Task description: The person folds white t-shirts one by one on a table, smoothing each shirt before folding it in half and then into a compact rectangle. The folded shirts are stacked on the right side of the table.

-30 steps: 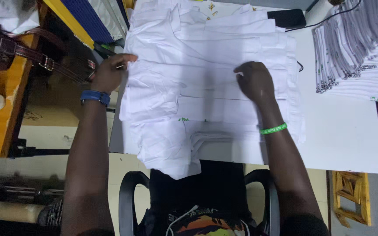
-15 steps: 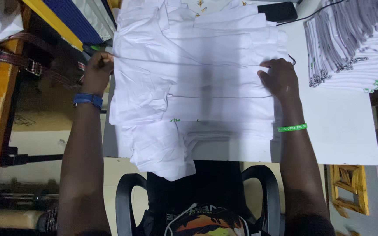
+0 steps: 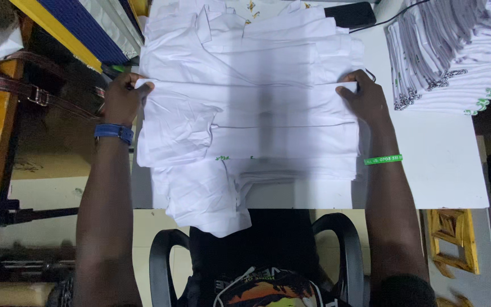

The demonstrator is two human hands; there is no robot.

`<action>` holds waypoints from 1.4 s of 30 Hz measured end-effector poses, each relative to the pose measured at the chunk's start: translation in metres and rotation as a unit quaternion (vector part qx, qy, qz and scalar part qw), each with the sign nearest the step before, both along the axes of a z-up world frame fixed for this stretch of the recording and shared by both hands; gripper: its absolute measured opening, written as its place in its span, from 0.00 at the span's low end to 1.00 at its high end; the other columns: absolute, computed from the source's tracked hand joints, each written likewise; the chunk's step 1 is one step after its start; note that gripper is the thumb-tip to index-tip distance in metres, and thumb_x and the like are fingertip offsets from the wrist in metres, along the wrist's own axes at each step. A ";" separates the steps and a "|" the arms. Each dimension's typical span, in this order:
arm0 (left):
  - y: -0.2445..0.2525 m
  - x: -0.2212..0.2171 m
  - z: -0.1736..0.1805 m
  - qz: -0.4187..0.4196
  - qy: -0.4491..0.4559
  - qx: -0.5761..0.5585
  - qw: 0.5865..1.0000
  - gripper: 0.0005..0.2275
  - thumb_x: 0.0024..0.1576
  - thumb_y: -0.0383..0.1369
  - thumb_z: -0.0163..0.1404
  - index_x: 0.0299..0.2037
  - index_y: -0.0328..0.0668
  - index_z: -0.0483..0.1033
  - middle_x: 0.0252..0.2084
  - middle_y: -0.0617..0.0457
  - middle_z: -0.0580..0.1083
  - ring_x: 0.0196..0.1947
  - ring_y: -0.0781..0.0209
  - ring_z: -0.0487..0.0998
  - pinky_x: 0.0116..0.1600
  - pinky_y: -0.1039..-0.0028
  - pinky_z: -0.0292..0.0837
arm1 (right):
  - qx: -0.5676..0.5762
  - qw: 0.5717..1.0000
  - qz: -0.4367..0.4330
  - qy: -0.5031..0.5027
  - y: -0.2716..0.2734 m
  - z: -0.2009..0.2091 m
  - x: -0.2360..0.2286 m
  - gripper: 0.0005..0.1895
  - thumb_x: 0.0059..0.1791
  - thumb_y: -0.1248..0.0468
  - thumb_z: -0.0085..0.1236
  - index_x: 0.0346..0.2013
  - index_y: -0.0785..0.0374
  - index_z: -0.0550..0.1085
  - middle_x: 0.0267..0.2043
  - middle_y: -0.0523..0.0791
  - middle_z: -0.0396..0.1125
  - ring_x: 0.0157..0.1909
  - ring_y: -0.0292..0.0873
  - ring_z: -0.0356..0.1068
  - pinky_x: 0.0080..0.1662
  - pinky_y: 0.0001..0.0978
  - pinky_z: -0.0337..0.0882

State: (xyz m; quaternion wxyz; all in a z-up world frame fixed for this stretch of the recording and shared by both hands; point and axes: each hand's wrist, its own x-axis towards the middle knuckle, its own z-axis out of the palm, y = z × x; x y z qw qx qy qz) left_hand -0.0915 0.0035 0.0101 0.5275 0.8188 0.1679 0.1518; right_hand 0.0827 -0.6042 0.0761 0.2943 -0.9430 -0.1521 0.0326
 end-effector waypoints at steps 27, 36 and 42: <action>-0.092 -0.137 0.128 -0.247 -0.062 0.291 0.922 0.12 0.49 0.25 0.62 0.42 0.52 0.85 0.60 0.54 0.78 0.69 0.38 0.68 0.71 0.43 0.59 | 0.023 0.839 0.478 -0.260 0.231 0.023 -0.148 0.08 0.55 0.58 0.54 0.47 0.52 0.76 0.54 0.43 0.69 0.60 0.52 0.70 0.52 0.47 0.73; -0.101 -0.144 0.133 -0.251 -0.049 0.231 0.939 0.21 0.48 0.23 0.62 0.53 0.50 0.80 0.63 0.50 0.75 0.73 0.35 0.63 0.73 0.46 0.54 | 0.251 0.886 0.366 -0.136 0.244 0.002 -0.140 0.09 0.56 0.62 0.60 0.48 0.63 0.76 0.50 0.51 0.73 0.58 0.56 0.73 0.57 0.47 0.73; -0.083 -0.113 0.103 -0.132 -0.121 0.124 0.976 0.17 0.57 0.13 0.51 0.49 0.46 0.79 0.51 0.47 0.79 0.66 0.37 0.72 0.71 0.46 0.61 | 0.295 0.906 0.284 -0.110 0.263 0.001 -0.135 0.12 0.52 0.61 0.65 0.48 0.61 0.78 0.43 0.49 0.74 0.50 0.54 0.76 0.52 0.46 0.77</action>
